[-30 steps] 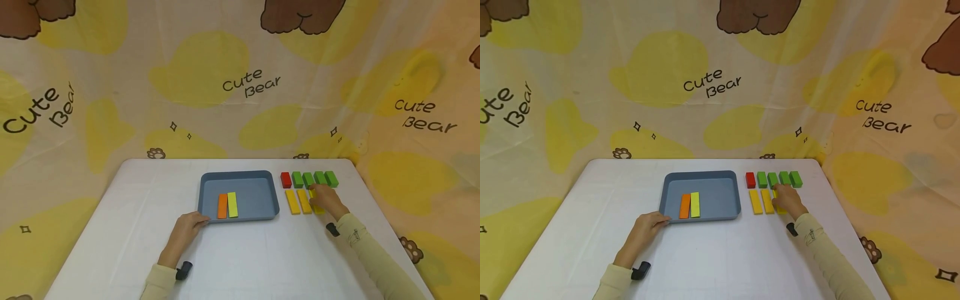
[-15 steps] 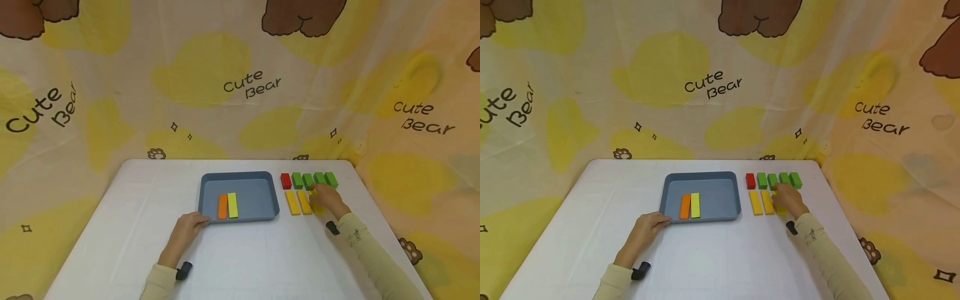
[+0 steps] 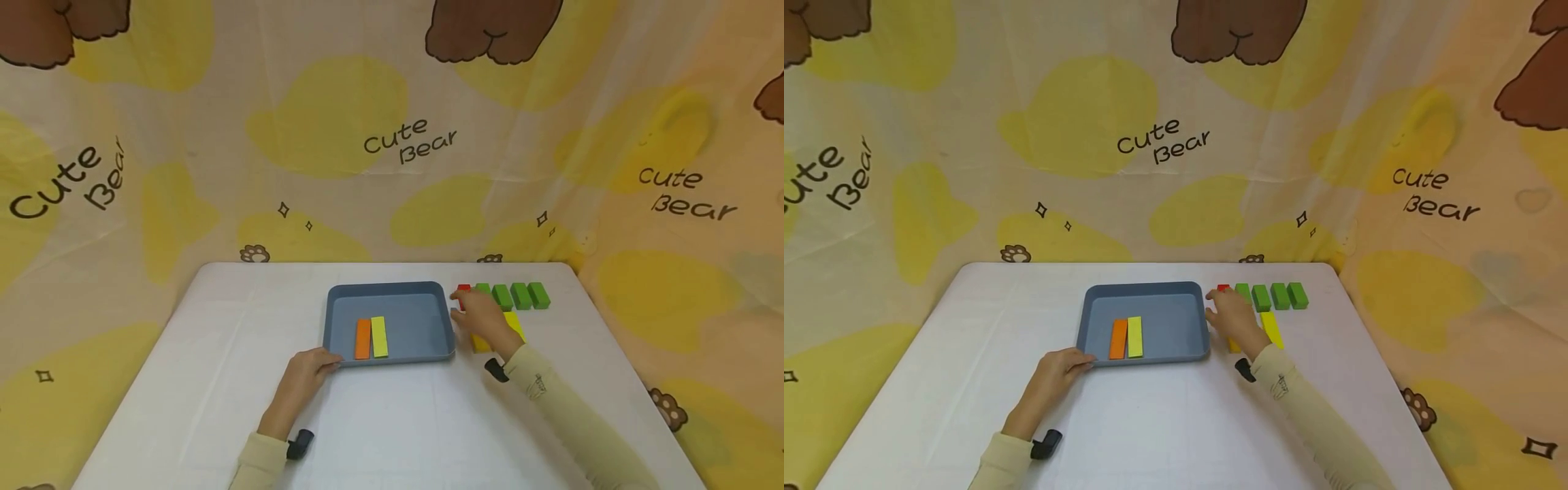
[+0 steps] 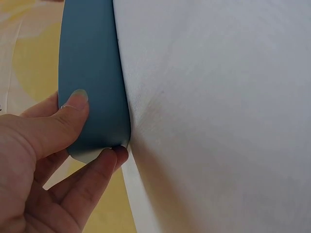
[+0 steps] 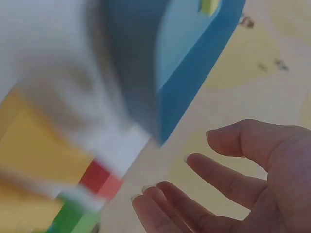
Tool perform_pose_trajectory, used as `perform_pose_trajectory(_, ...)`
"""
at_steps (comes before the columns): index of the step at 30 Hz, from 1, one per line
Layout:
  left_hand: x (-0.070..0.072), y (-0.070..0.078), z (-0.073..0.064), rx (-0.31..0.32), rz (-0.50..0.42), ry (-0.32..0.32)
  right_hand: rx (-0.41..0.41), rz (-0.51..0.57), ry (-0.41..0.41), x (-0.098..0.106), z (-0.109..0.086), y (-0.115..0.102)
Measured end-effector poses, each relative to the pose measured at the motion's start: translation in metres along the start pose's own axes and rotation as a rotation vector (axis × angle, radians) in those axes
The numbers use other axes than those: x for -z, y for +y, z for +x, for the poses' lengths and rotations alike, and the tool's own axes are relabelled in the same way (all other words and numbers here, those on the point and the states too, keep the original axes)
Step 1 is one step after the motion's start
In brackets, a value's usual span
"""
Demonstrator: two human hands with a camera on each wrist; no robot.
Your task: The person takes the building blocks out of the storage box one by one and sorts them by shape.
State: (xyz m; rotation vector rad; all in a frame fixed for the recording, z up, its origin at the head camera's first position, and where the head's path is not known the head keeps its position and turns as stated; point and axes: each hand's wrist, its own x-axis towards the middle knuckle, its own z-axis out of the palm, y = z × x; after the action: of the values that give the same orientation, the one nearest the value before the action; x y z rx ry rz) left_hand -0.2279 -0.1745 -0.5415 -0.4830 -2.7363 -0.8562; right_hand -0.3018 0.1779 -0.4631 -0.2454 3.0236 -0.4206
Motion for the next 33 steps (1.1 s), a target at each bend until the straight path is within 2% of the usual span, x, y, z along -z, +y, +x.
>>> perform_pose_trajectory(5,0.000,-0.001,-0.001,0.003,0.001,0.002,0.087,0.002,0.010,-0.011,0.006,-0.038)
perform_pose_trajectory(12,0.004,0.001,-0.001,0.045,-0.016,-0.022,0.120,0.052,-0.045,-0.029,0.013,-0.089)
perform_pose_trajectory(19,0.002,0.003,-0.004,0.028,-0.009,-0.018,0.166,-0.061,-0.092,-0.054,0.012,-0.126)
perform_pose_trajectory(27,0.001,0.003,-0.004,0.006,-0.009,-0.006,0.163,-0.076,-0.104,-0.080,0.013,-0.139)
perform_pose_trajectory(33,0.000,0.002,-0.004,-0.006,-0.003,0.010,0.139,-0.050,-0.100,-0.083,0.016,-0.141)
